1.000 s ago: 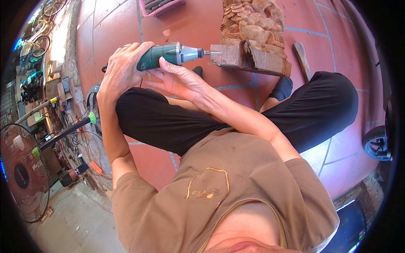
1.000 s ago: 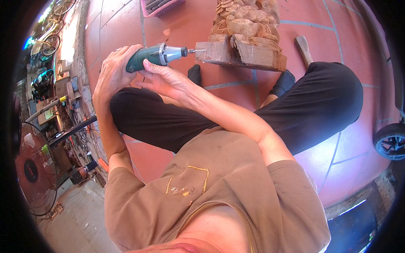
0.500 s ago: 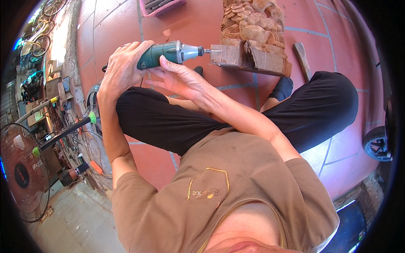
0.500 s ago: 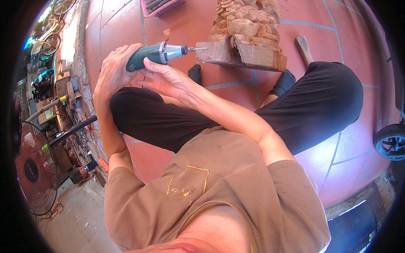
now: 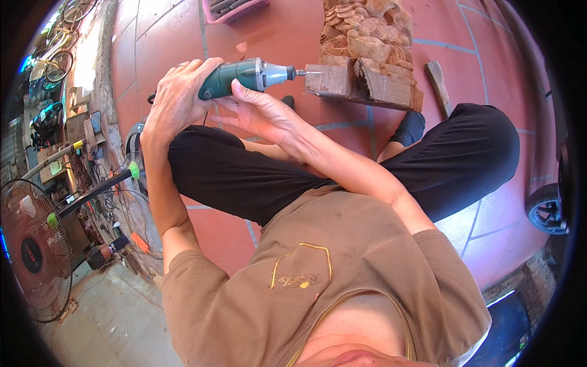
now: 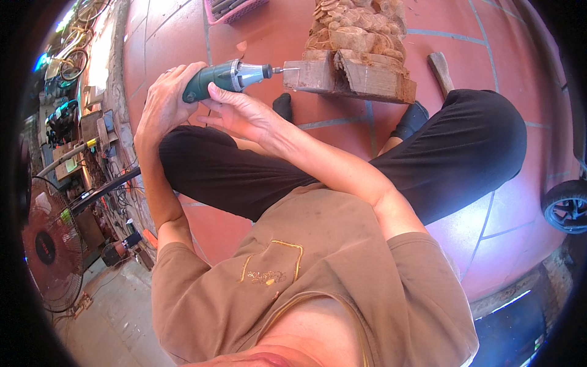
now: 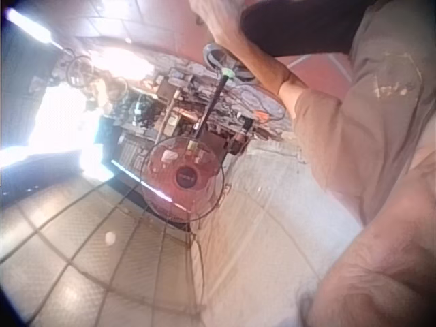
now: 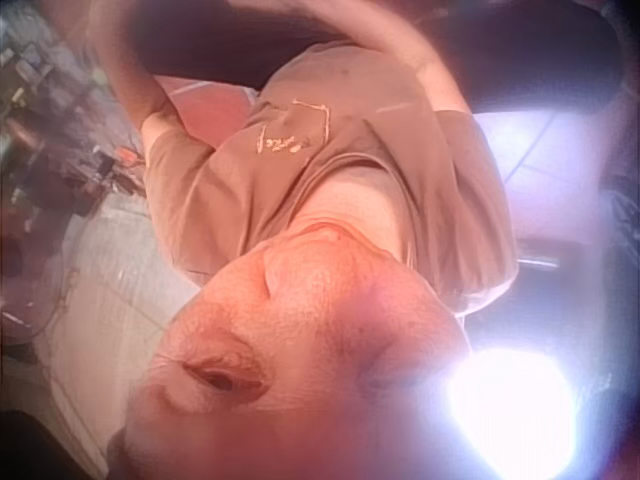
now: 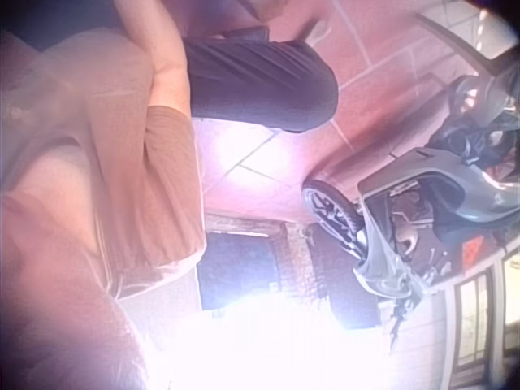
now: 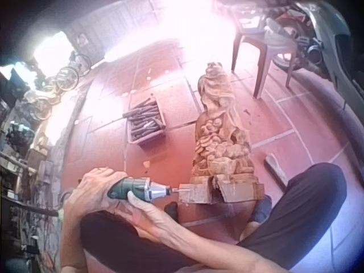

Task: The person uses a green rotary carving tool to shape and detail a wooden sculpture. They hold the tool with both hands and carefully guide it along the surface of the wood, removing material to refine the carved features.

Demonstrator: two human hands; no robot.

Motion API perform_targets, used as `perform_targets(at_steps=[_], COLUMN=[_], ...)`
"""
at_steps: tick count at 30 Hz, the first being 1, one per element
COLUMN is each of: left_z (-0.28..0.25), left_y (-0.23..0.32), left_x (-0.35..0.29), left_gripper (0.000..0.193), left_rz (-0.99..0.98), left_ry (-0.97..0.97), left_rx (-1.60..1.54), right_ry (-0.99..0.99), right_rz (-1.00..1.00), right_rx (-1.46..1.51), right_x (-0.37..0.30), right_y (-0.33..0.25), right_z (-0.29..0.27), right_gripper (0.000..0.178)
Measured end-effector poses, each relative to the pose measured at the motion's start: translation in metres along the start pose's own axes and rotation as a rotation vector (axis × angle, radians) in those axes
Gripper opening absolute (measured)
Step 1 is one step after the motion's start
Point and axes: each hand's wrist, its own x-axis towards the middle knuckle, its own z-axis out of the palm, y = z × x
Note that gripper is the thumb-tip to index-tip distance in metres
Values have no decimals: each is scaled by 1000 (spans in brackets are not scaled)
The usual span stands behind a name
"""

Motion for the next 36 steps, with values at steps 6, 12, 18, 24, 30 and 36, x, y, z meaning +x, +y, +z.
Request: perform_targets(at_steps=[6,12,18,24,30,36], left_z=[1,0,-1,-1,-2,-2], left_y=[0,0,0,0,1,0], left_x=[0,0,0,1,2,2], left_gripper=[41,41,40,41,41,43], left_rz=[4,10,13,3,-4,2], left_ry=[7,9,14,1,14,24], left_rx=[4,-6,-4,-1,-9,-2], right_ry=[7,8,10,4,10,21], right_rz=[-2,4,3,-2,-5,-6], right_rx=[-8,-8,-13,-28,-41,-54], right_x=[0,0,0,0,0,1], right_y=[-1,-2,-1,-3,-5,-6], right_z=[0,0,1,2,3,4], right_gripper=[43,44,43,43,44,43])
